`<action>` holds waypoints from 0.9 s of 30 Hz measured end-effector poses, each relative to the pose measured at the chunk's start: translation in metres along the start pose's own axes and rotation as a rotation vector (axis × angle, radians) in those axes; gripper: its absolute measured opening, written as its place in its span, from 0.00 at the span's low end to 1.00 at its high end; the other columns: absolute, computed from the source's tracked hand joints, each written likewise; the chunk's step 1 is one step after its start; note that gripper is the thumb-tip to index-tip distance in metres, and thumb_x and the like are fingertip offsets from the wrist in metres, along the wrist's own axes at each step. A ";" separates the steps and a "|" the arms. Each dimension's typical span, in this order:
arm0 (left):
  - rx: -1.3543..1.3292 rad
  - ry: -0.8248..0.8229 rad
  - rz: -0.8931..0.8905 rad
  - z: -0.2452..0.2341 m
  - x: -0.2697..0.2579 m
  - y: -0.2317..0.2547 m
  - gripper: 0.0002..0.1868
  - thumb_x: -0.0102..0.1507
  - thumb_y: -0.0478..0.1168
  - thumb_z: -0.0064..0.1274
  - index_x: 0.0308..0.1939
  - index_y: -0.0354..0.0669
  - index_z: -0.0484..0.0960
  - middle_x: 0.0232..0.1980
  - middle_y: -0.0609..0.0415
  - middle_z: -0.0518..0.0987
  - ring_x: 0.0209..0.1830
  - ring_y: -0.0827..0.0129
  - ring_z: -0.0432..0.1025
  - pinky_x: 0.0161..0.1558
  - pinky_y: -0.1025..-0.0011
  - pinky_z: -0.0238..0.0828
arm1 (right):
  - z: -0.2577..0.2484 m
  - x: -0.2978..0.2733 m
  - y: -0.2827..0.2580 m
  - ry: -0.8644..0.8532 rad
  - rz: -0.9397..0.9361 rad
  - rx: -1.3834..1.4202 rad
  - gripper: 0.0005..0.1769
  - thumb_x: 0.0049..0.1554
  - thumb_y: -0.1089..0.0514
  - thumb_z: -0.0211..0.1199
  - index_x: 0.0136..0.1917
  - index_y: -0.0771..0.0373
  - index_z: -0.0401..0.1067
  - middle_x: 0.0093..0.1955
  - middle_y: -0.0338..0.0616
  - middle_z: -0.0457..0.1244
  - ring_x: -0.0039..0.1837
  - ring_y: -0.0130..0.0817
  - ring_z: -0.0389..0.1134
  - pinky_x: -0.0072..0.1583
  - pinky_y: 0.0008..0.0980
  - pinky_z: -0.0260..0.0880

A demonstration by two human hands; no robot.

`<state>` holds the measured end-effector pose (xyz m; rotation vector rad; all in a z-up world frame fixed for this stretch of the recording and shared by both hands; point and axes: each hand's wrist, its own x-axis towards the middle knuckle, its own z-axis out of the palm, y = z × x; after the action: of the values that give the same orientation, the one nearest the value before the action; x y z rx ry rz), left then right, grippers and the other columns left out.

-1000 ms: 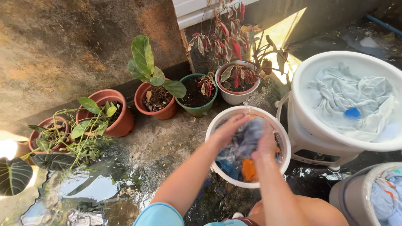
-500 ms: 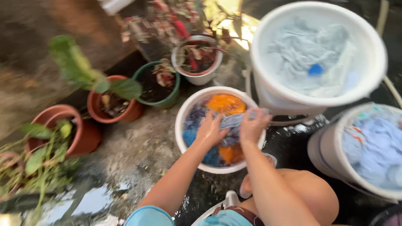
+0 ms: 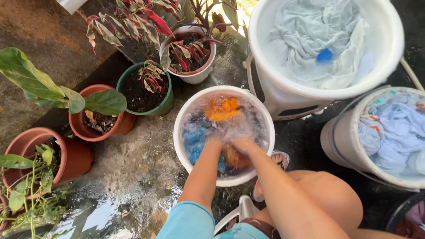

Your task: The person washes clothes by hand in a white bucket of soapy water, dipping them in and scrubbing them together.

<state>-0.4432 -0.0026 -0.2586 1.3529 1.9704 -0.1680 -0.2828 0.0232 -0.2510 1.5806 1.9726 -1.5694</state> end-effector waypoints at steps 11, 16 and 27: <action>-1.246 0.167 0.639 -0.140 -0.182 0.021 0.33 0.55 0.40 0.61 0.63 0.39 0.72 0.59 0.45 0.77 0.59 0.54 0.72 0.61 0.63 0.69 | -0.059 -0.087 -0.092 0.217 0.083 1.354 0.44 0.56 0.23 0.45 0.68 0.57 0.68 0.64 0.46 0.67 0.64 0.42 0.68 0.66 0.50 0.64; -1.797 -0.032 0.201 -0.142 -0.198 0.021 0.30 0.57 0.62 0.51 0.59 0.57 0.73 0.53 0.60 0.80 0.50 0.67 0.75 0.47 0.62 0.74 | -0.056 -0.141 -0.155 -0.062 -0.143 1.530 0.34 0.55 0.31 0.57 0.59 0.62 0.74 0.55 0.48 0.70 0.54 0.45 0.72 0.58 0.51 0.71; -1.362 0.527 0.461 -0.024 -0.097 0.021 0.16 0.72 0.46 0.50 0.61 0.47 0.76 0.53 0.51 0.77 0.51 0.59 0.72 0.52 0.63 0.71 | -0.054 -0.072 -0.095 0.788 -0.361 0.578 0.17 0.54 0.46 0.70 0.42 0.63 0.78 0.36 0.45 0.70 0.40 0.40 0.70 0.46 0.41 0.70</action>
<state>-0.4192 -0.0553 -0.1738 0.8273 1.4291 1.5722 -0.3027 0.0321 -0.1214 2.4830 2.4136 -1.9898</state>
